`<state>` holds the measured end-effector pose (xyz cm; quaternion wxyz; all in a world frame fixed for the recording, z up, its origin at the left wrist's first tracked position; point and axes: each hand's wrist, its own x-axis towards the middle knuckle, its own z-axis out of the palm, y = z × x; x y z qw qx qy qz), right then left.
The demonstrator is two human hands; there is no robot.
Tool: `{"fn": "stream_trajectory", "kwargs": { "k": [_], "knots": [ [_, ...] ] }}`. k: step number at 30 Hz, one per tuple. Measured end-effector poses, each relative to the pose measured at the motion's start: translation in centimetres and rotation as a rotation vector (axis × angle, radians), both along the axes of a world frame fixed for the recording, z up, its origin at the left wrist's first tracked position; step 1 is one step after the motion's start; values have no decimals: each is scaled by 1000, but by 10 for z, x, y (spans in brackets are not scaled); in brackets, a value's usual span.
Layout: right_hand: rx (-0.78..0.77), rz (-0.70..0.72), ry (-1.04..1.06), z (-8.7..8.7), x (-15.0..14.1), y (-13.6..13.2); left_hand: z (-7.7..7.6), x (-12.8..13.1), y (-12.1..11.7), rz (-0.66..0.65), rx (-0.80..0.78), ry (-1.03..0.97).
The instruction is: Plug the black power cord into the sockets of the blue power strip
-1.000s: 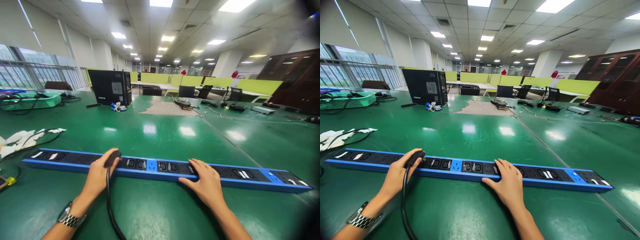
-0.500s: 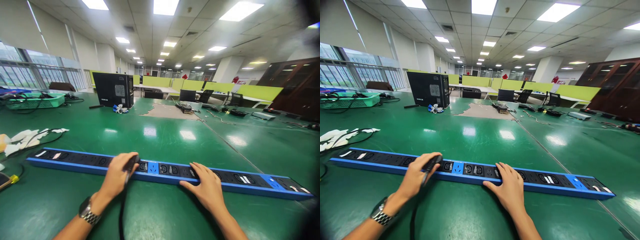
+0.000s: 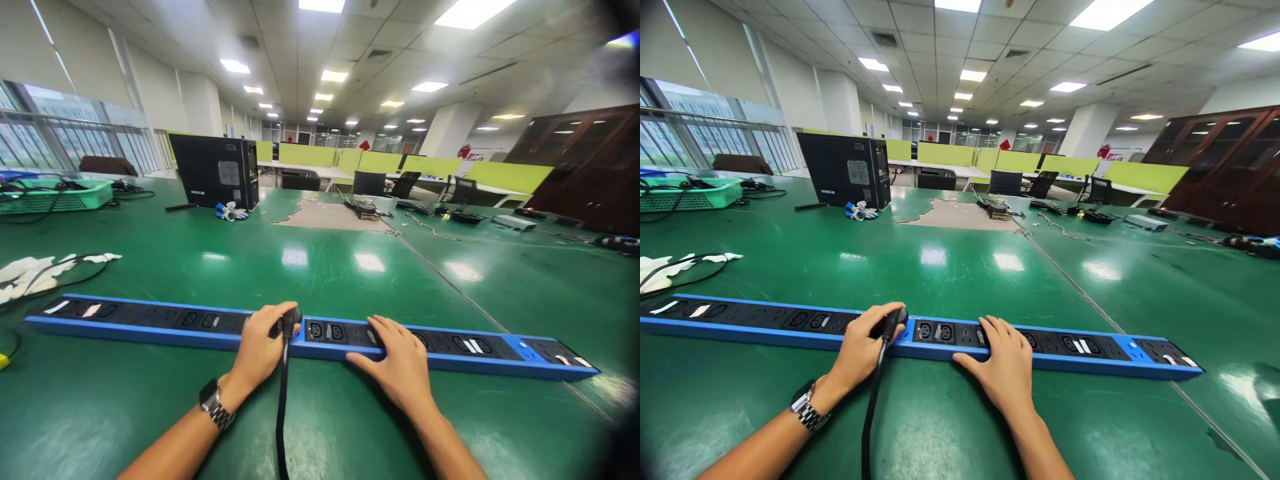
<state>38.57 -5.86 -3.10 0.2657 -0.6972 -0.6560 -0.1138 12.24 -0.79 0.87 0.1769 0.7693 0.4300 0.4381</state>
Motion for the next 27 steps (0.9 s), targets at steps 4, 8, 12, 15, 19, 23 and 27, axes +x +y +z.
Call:
{"fn": "stream_trajectory", "kwargs": {
  "k": [4, 8, 12, 15, 19, 23, 27],
  "knots": [
    [-1, 3, 1, 1, 0, 0, 9, 36, -6, -5, -36, -47],
    [1, -1, -3, 2, -2, 0, 13, 83, -14, -87, -79, 106],
    [-6, -11, 5, 3, -4, 0, 12, 105, -15, -89, -105, 221],
    [-19, -3, 11, 4, -4, -1, 12, 109, -12, -123, -66, 294],
    [-29, 15, 26, 4, -3, -1, 8, 109, -10, -163, -8, 343],
    [-15, -1, 24, 3, -3, -1, 1, 111, -12, -163, -1, 279],
    [-13, 4, 10, 3, -3, -1, -1, 113, -15, -112, -33, -7]
  ]
}}
